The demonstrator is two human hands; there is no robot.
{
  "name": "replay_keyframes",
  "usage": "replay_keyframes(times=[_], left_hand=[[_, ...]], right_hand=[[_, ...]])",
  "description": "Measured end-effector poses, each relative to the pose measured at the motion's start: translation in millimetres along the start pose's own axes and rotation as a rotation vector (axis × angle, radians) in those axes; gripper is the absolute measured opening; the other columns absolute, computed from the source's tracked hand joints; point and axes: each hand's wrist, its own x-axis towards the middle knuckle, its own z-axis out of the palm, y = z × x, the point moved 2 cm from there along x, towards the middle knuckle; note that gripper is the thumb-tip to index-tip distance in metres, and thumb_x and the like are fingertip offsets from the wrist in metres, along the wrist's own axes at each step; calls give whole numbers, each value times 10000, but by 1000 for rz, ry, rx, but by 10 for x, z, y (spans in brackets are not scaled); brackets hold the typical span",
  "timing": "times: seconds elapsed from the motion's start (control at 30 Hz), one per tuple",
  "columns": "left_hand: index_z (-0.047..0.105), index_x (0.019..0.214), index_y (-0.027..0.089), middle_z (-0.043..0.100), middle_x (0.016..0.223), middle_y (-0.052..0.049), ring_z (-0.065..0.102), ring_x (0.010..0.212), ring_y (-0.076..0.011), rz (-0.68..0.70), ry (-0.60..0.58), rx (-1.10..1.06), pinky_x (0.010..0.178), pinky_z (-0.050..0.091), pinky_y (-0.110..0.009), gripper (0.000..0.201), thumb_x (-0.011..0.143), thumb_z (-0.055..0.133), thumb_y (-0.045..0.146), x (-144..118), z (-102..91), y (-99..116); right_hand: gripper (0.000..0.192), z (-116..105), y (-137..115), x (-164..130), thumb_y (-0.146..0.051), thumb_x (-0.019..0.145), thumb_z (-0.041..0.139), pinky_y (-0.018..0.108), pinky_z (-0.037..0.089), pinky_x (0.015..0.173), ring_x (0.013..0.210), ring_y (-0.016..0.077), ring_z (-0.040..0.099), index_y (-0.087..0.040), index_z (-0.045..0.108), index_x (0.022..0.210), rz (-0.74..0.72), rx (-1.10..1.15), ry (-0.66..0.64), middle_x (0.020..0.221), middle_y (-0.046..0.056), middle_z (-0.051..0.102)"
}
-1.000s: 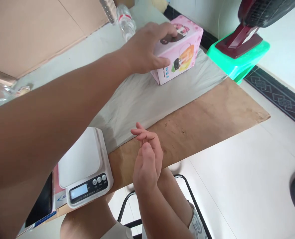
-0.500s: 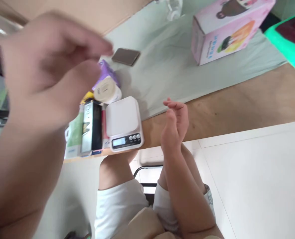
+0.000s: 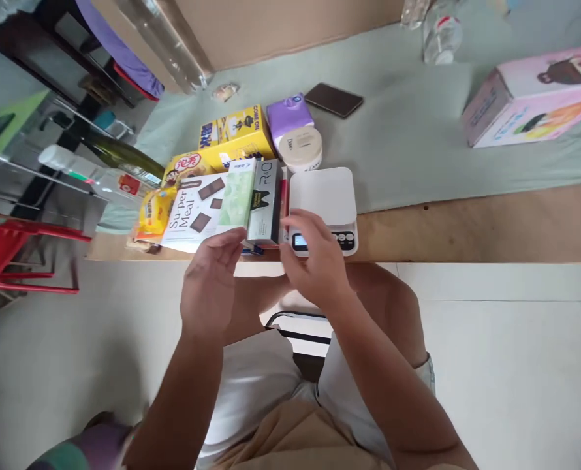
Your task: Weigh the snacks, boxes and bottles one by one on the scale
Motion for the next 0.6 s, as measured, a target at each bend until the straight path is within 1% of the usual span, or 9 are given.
replay_keyframes(times=[0.1,0.17,0.2,0.23,0.3,0.37,0.43,0.5,0.6], left_hand=[[753,1167,269,738,1333,-79,711,1147,-248,-11,-110,-102,1001,598,-393,401,1001,598,599,-54,-62,-17],[744,1164,260,729,1312,-93,704,1056,-237,-29,-136,-134,884,607,-372,385,1029,569,575,-96,-124,-62],[742,1152,254,725,1296,-99,695,1053,-239,-26,-133,-141,876,603,-371,388,1028,570,579,-113,-150,-89],[740,1140,248,719,1287,-103,684,1087,-247,-16,-125,-145,909,597,-378,395,1027,571,587,-125,-168,-116],[732,1138,243,707,1290,-107,652,1214,-272,5,-138,-156,1040,567,-410,404,1027,570,596,-140,-175,-159],[717,1132,245,692,1317,-110,607,1321,-294,18,-170,-180,1152,514,-447,408,1024,570,609,-143,-156,-176],[698,1113,249,680,1327,-114,577,1359,-309,24,-185,-197,1191,482,-477,417,1015,569,634,-136,-139,-165],[683,1108,254,665,1335,-116,574,1334,-315,26,-192,-171,1175,480,-498,441,1003,565,666,-121,-132,-141],[674,1116,255,646,1350,-125,576,1316,-324,31,-203,-77,1171,476,-531,493,989,546,714,-98,-129,-120]], right_hand=[[476,309,-99,39,-282,935,610,546,564,1180,1533,317,539,-279,631,1410,-77,-183,-213,1649,109,537],[539,482,-108,74,-280,893,656,615,523,1204,1594,374,454,-305,619,1430,-71,-305,-300,1701,84,478],[523,543,-104,91,-282,875,677,629,510,1207,1595,389,445,-308,634,1396,-48,-365,-307,1686,77,497],[467,584,-97,106,-288,865,690,625,504,1206,1577,391,463,-300,657,1331,-17,-417,-291,1651,77,536],[309,619,-90,125,-300,857,702,573,520,1181,1486,360,552,-271,672,1163,30,-490,-234,1550,91,613],[193,619,-93,131,-299,850,700,512,539,1139,1383,321,616,-249,625,1021,44,-533,-196,1484,102,639],[168,615,-100,134,-285,840,687,484,543,1099,1320,305,634,-241,564,946,47,-550,-192,1470,110,631],[172,616,-99,148,-275,826,676,496,543,1066,1255,311,638,-238,531,910,63,-533,-187,1413,127,636],[198,618,-68,195,-236,779,680,517,551,1041,1171,307,630,-237,557,934,60,-466,-171,1246,123,639]])
